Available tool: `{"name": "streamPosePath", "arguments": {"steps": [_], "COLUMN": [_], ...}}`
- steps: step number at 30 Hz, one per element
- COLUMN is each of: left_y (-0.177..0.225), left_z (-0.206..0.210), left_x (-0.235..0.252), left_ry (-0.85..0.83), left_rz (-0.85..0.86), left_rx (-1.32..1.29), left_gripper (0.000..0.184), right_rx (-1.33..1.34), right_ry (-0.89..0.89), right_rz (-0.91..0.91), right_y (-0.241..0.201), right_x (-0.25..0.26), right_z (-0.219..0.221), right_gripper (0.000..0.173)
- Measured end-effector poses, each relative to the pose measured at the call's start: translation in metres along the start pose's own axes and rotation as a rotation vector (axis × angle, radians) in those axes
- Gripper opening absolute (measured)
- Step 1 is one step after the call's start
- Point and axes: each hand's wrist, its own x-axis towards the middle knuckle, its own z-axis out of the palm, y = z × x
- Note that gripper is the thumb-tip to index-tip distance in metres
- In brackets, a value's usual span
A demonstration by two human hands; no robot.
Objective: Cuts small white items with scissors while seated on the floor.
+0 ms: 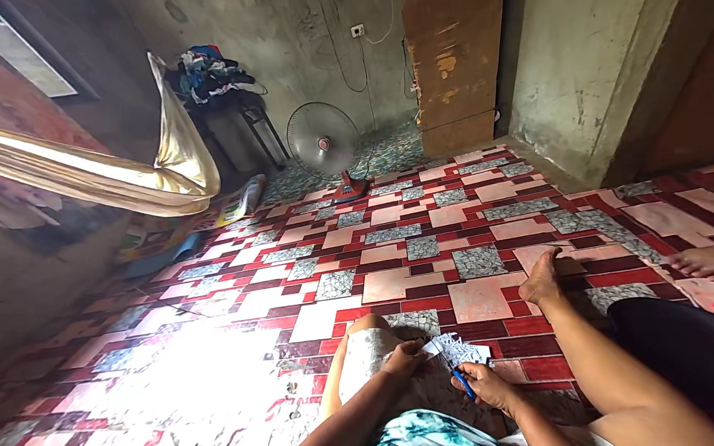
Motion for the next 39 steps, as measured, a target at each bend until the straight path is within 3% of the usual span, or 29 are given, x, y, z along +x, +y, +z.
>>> {"name": "streamPosePath", "arguments": {"steps": [8,33,39], "left_y": [-0.0012,-0.0045,-0.0009], "left_z": [-0.0013,-0.0009,-0.0039], "left_x": [0.0018,0.0025,-0.0023], "left_ry": [-0.009,-0.018,-0.052], "left_rz": [0.004,0.017,0.054], "left_rx": [0.011,0.002,0.253], "left_gripper": [0.023,0.022,0.033], "right_rx": [0.037,-0.08,-0.236], "right_ry": [0.149,0.096,0.085], "right_rz": [0.066,0.13,-0.032], "right_y": [-0.0014,-0.0033,0.0012], "right_x": [0.0018,0.0009,0.002], "right_z": [-0.0023,-0.0011,-0.0067], "right_gripper": [0.034,0.035,0.032]}}
